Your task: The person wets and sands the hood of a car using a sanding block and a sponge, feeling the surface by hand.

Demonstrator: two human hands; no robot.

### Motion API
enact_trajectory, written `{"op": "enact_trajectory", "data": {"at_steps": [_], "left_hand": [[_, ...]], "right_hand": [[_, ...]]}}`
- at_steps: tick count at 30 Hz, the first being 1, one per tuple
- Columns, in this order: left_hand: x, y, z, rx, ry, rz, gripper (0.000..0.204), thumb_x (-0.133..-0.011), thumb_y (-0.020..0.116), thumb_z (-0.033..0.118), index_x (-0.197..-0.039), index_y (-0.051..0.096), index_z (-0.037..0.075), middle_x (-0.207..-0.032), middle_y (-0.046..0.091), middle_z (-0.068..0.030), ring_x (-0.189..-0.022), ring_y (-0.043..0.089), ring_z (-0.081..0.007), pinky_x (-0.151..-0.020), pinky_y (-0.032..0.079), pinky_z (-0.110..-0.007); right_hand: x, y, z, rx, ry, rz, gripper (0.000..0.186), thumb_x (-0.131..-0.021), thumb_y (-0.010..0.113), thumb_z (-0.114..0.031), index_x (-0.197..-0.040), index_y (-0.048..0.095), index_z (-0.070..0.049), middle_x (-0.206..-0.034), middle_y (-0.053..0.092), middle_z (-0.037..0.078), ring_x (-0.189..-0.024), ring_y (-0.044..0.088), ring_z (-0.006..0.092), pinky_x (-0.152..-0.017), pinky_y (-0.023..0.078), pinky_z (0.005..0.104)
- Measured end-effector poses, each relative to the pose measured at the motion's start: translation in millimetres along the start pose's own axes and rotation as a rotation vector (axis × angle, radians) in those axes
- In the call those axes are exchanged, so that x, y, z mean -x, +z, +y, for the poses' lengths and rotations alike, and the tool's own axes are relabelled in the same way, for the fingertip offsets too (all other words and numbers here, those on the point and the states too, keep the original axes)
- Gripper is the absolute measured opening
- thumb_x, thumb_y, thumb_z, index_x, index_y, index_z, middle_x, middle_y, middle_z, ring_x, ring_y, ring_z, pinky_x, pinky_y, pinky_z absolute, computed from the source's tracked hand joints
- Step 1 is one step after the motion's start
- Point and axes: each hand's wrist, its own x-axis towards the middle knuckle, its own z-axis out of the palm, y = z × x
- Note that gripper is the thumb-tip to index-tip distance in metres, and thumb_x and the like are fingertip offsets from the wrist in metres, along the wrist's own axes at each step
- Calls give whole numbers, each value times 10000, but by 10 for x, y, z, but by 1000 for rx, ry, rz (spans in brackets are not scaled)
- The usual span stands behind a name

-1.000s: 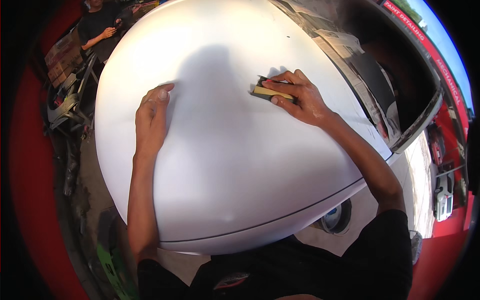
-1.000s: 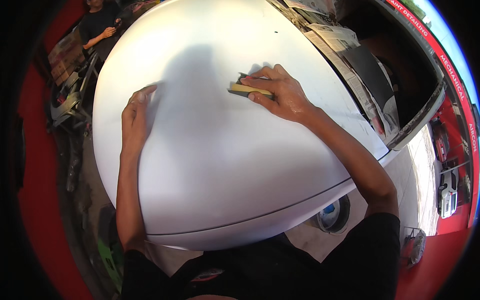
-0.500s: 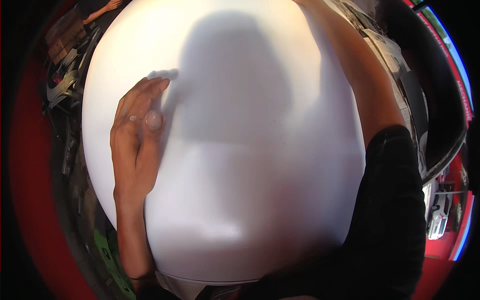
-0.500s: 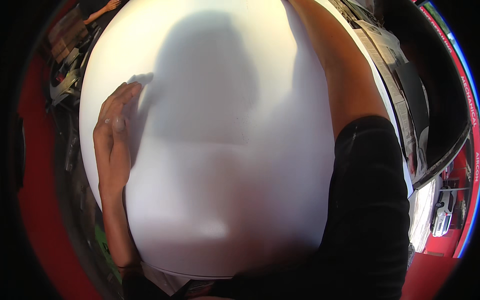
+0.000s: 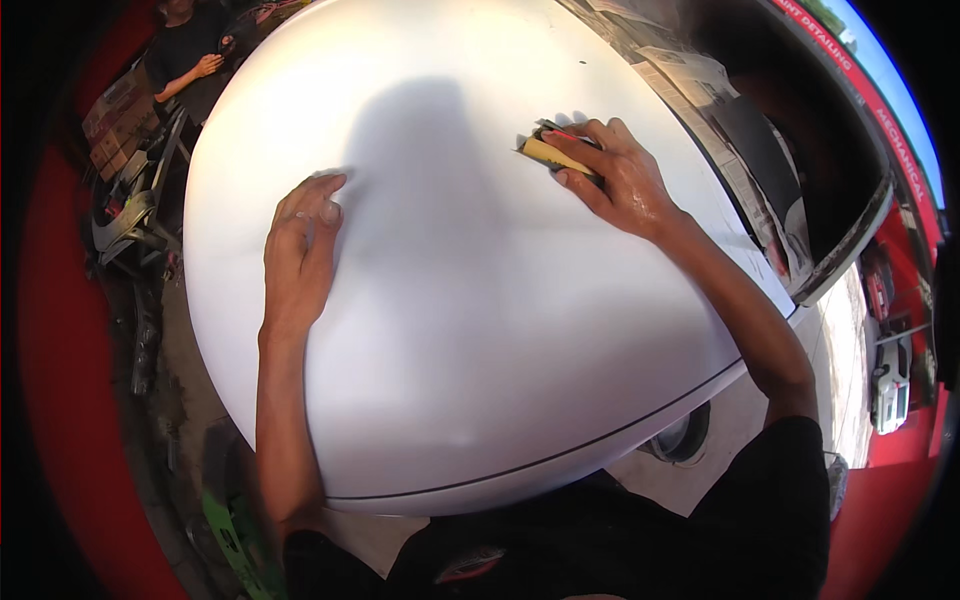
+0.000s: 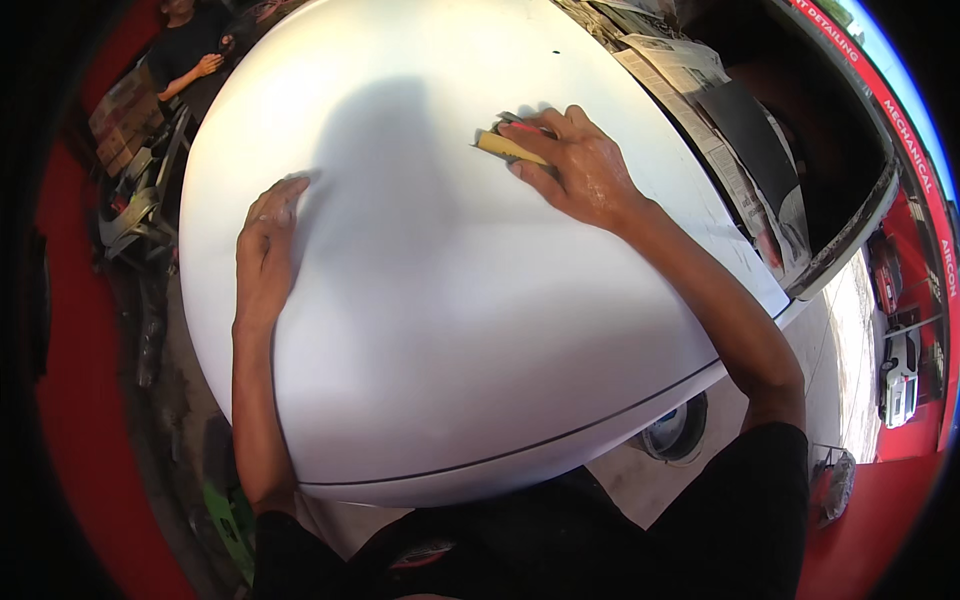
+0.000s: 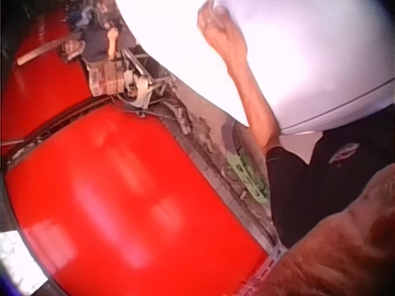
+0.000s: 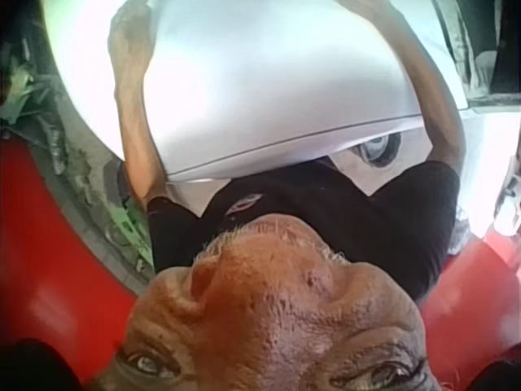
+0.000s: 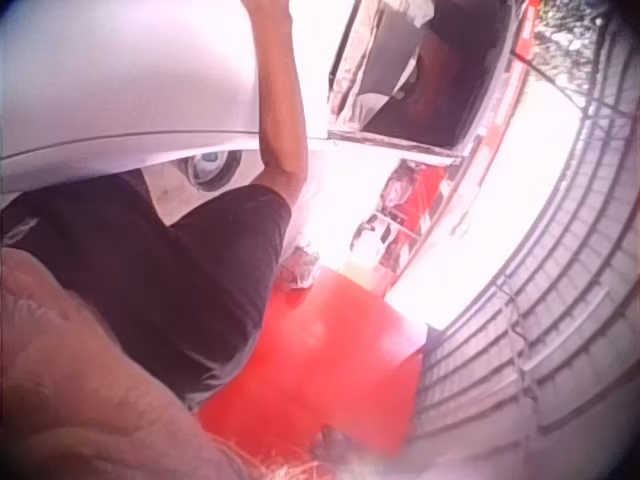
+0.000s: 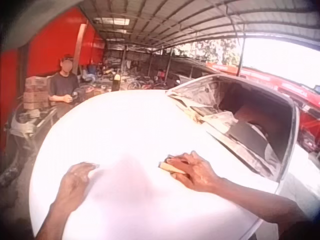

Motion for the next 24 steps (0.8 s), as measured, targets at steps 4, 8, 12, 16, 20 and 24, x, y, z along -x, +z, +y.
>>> {"op": "enact_trajectory", "data": {"at_steps": [4, 8, 12, 16, 20, 24], "left_hand": [[123, -34, 0, -46, 82, -66, 407, -1120, 481, 195, -1424, 672, 4, -1500, 634, -182, -1507, 480, -356, -1235, 387, -470], [33, 147, 244, -91, 142, -131, 477, -1003, 687, 229, -1418, 673, -6, -1529, 585, -185, -1528, 435, -421, -1238, 386, -536], [95, 41, 65, -198, 132, -155, 702, -1028, 655, 564, -1430, 670, -12, -1532, 577, -182, -1535, 422, -417, -1228, 402, -562], [172, -172, -32, -191, 12, -74, 693, -1056, 606, 583, -1461, 648, 21, -1541, 573, -182, -1549, 405, -391, -1257, 367, -534], [2, 34, -84, -289, 31, -139, 587, -1101, 574, 487, -1495, 630, 56, -1550, 576, -173, -1545, 414, -361, -1261, 368, -500], [32, -41, -204, -237, 8, -120, 543, -1105, 579, 453, -1487, 644, 73, -1560, 573, -160, -1542, 420, -342, -1258, 373, -490]], "right_hand": [[401, -125, -32, -367, -38, -82, 430, -987, 760, -289, -1397, 761, -160, -1231, 703, 74, -1034, 588, 240, -920, 544, 403], [-349, 190, 693, -393, -101, -33, 449, -954, 785, -247, -1381, 763, -109, -1195, 711, 99, -1101, 618, 239, -960, 526, 380], [-2282, 1089, 1823, -216, 111, 18, 466, -1006, 699, -407, -1382, 760, -139, -1177, 730, 131, -1001, 699, 278, -972, 545, 379], [-3221, 1594, 1701, 44, 328, 55, 549, -1019, 583, -579, -1414, 742, -231, -1270, 750, 127, -1095, 714, 342, -1055, 548, 456], [-2815, 1511, 1707, 106, 361, 23, 556, -1025, 551, -570, -1479, 694, -282, -1324, 755, 136, -1310, 599, 362, -1107, 532, 506], [-1931, 1054, 876, 44, 237, 52, 487, -1043, 581, -482, -1439, 716, -235, -1286, 687, 118, -1246, 590, 343, -1064, 545, 481]]}}
